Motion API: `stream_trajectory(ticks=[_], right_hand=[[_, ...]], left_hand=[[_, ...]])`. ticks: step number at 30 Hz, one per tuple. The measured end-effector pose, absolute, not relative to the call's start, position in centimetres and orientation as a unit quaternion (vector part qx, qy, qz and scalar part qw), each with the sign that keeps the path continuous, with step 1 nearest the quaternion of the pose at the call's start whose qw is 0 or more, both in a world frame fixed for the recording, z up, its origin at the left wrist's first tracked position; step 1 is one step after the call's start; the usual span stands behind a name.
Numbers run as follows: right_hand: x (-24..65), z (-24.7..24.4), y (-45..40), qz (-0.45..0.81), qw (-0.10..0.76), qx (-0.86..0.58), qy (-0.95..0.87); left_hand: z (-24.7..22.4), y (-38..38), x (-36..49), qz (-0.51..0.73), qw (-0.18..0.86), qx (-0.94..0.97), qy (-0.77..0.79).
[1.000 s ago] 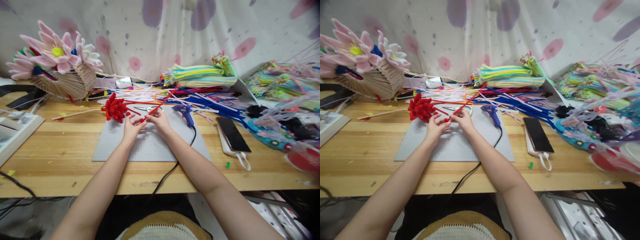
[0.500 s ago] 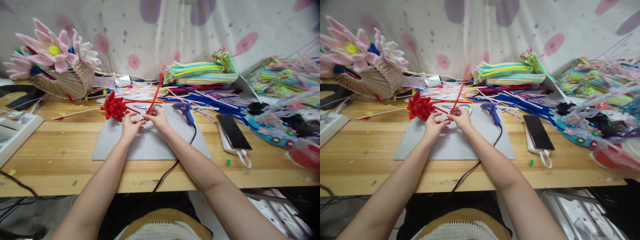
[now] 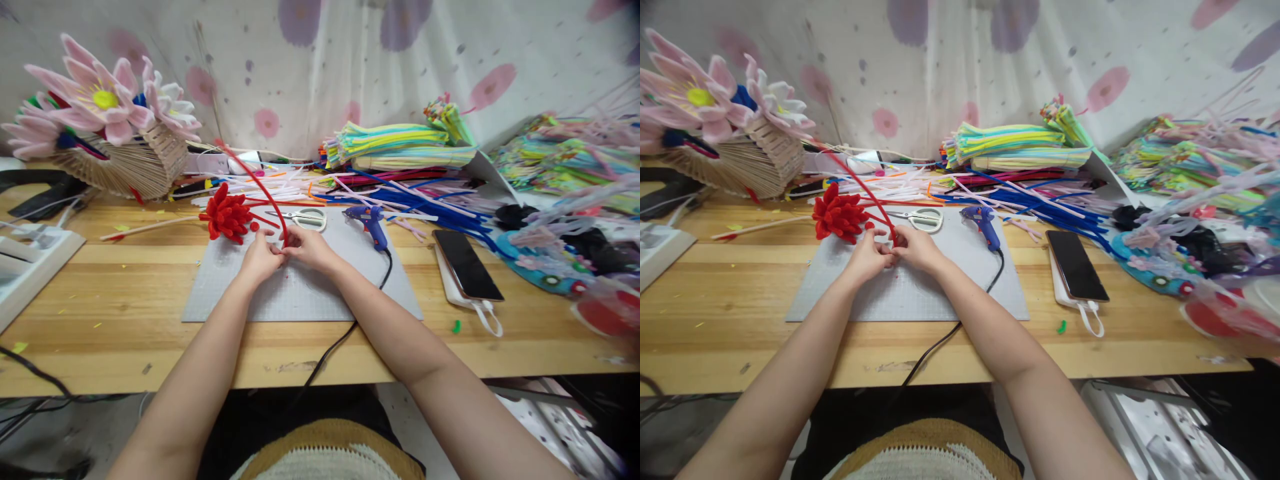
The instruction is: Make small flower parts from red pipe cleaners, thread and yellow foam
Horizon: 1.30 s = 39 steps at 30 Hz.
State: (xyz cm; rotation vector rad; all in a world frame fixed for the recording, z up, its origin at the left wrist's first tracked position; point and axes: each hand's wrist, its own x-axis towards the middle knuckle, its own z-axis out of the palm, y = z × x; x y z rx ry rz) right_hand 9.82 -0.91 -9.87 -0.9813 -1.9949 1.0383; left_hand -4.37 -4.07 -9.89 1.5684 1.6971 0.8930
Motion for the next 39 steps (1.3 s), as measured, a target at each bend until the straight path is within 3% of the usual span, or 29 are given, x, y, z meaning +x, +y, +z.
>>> stream_trajectory(ticks=[4, 10, 16, 23, 31, 36, 39], right_hand=[[9.7, -10.0, -0.6, 0.419, 0.373, -0.390, -0.730], [8.2, -10.0, -1.1, 0.574, 0.543, -0.392, -0.471], [7.2, -9.8, -2.3, 0.623, 0.570, -0.366, -0.390], [8.7, -8.6, -0.8, 0.567, 0.535, -0.384, -0.495], [9.7, -9.6, -1.2, 0.439, 0.343, -0.412, -0.720], [9.9, -9.2, -1.1, 0.386, 0.289, -0.421, -0.769], [9.7, -9.1, -0.8, 0.373, 0.315, -0.449, -0.748]], left_hand=[[-10.3, -4.4, -4.2, 0.449, 0.340, 0.567, 0.601], [-9.2, -5.3, -1.7, 0.632, 0.489, 0.345, 0.492], [-9.0, -5.2, -1.5, 0.688, 0.480, 0.248, 0.485], [-9.1, -4.9, -2.6, 0.631, 0.458, 0.341, 0.526], [-9.4, -4.4, -4.4, 0.331, 0.360, 0.617, 0.617], [-9.8, -4.5, -4.4, 0.350, 0.349, 0.616, 0.614], [-9.9, -4.6, -4.1, 0.402, 0.346, 0.575, 0.623]])
